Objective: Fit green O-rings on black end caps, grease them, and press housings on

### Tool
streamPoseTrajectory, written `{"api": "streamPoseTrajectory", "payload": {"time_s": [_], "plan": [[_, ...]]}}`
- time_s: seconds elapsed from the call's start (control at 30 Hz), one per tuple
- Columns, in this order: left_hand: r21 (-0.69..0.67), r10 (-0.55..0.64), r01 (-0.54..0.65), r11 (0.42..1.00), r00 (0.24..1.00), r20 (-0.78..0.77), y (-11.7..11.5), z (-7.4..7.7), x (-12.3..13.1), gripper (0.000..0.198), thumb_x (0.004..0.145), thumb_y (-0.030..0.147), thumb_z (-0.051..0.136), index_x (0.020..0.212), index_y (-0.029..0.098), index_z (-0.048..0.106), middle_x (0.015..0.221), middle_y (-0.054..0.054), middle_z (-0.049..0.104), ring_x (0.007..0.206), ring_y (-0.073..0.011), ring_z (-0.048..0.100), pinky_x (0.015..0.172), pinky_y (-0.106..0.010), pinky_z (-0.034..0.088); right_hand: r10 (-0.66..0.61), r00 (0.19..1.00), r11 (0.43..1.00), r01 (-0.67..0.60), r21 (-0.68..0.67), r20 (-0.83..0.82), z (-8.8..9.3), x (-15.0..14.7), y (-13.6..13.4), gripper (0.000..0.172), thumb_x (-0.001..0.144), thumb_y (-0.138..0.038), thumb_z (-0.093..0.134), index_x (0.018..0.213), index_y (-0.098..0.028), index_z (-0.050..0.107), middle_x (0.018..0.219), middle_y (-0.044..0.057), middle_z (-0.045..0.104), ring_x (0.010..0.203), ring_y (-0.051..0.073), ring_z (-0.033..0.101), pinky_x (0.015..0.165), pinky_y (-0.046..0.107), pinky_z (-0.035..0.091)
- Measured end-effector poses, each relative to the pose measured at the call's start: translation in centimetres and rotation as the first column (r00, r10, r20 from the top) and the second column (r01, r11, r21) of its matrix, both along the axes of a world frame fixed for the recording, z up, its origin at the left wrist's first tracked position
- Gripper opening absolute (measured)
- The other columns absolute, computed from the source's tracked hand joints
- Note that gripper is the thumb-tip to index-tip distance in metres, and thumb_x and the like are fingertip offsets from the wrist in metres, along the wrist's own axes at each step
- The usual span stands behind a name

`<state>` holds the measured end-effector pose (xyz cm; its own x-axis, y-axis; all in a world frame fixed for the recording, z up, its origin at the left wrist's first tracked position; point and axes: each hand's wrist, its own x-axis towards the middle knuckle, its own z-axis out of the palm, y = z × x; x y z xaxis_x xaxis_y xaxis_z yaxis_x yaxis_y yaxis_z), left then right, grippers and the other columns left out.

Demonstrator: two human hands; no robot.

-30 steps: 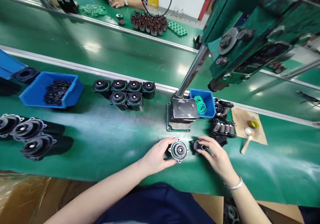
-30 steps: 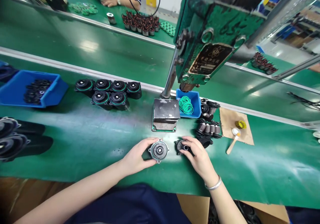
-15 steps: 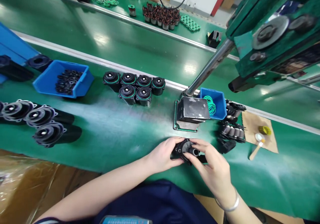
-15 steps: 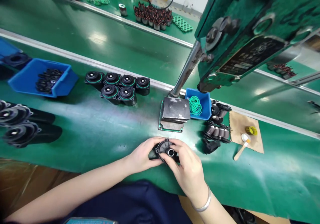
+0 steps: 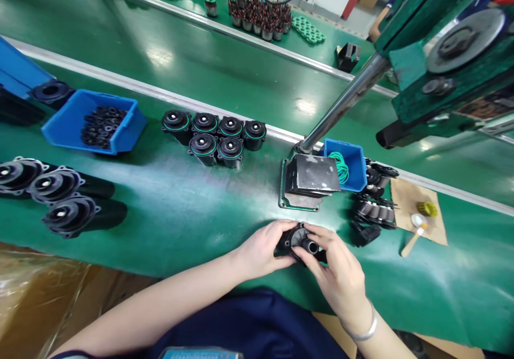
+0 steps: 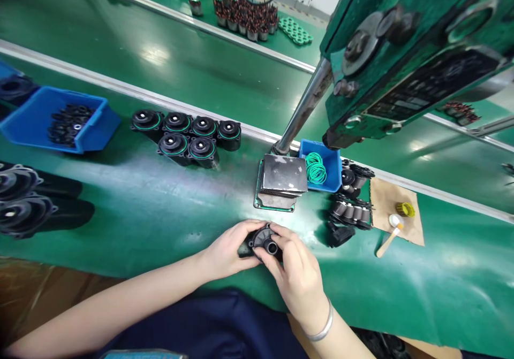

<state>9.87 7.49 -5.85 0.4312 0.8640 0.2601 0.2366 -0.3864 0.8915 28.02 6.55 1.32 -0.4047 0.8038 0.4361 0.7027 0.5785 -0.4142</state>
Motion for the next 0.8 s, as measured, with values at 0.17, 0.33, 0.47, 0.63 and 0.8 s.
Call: {"api": "streamPoseTrajectory", "payload": {"time_s": [0.17,0.33,0.47,0.63,0.8], "plan": [[0.033,-0.003,0.002,0.999,1.0,0.029,-0.1,-0.1,0.0,0.067,0.08,0.021,0.073,0.137,0.022,0.038,0.133,-0.014,0.061,0.123,-0.0284,0.062,0.104,-0.044,0.053,-0.014,1.0,1.0,0.014,0.021,0.005,-0.1,-0.3,0.0,0.026,0.089,-0.023,0.067,0.11,-0.018,0.053,0.106,0.012,0.068,0.103,0.02,0.07,0.085,0.033,0.063],[-0.004,0.025,-0.025,1.0,1.0,0.01,-0.2,-0.3,0.0,0.064,0.079,0.021,0.073,0.134,0.023,0.043,0.128,-0.012,0.063,0.119,-0.0284,0.064,0.102,-0.044,0.054,-0.022,1.0,0.998,0.021,0.056,0.01,0.0,-0.5,-0.1,0.022,0.092,-0.023,0.064,0.11,-0.018,0.052,0.103,0.011,0.067,0.102,0.019,0.069,0.084,0.032,0.063],[-0.009,0.041,-0.041,0.999,0.999,-0.012,-0.2,-0.2,0.0,0.062,0.076,0.02,0.075,0.13,0.022,0.046,0.124,-0.011,0.065,0.117,-0.0279,0.065,0.101,-0.043,0.055,-0.019,1.0,0.999,0.019,0.025,0.0,-0.2,-0.2,-0.2,0.021,0.092,-0.022,0.063,0.109,-0.018,0.052,0.105,0.011,0.066,0.103,0.018,0.068,0.085,0.031,0.062],[-0.034,0.051,-0.052,0.998,0.998,-0.027,-0.1,-0.3,-0.1,0.066,0.074,0.017,0.075,0.132,0.023,0.045,0.126,-0.01,0.065,0.118,-0.027,0.064,0.102,-0.044,0.054,-0.014,0.999,1.0,0.014,-0.001,-0.044,-0.8,-0.1,0.0,0.02,0.093,-0.026,0.062,0.109,-0.019,0.053,0.106,0.01,0.066,0.103,0.018,0.068,0.085,0.031,0.062],[0.114,0.029,-0.024,0.993,0.999,-0.036,-0.3,-0.9,-0.2,0.064,0.076,0.018,0.074,0.134,0.025,0.048,0.132,-0.012,0.061,0.125,-0.0276,0.06,0.105,-0.046,0.052,-0.02,0.998,1.0,0.019,-0.019,-0.051,-1.0,-0.4,-0.1,0.016,0.095,-0.032,0.058,0.103,-0.018,0.054,0.1,0.008,0.066,0.093,0.017,0.07,0.079,0.03,0.063]]}}
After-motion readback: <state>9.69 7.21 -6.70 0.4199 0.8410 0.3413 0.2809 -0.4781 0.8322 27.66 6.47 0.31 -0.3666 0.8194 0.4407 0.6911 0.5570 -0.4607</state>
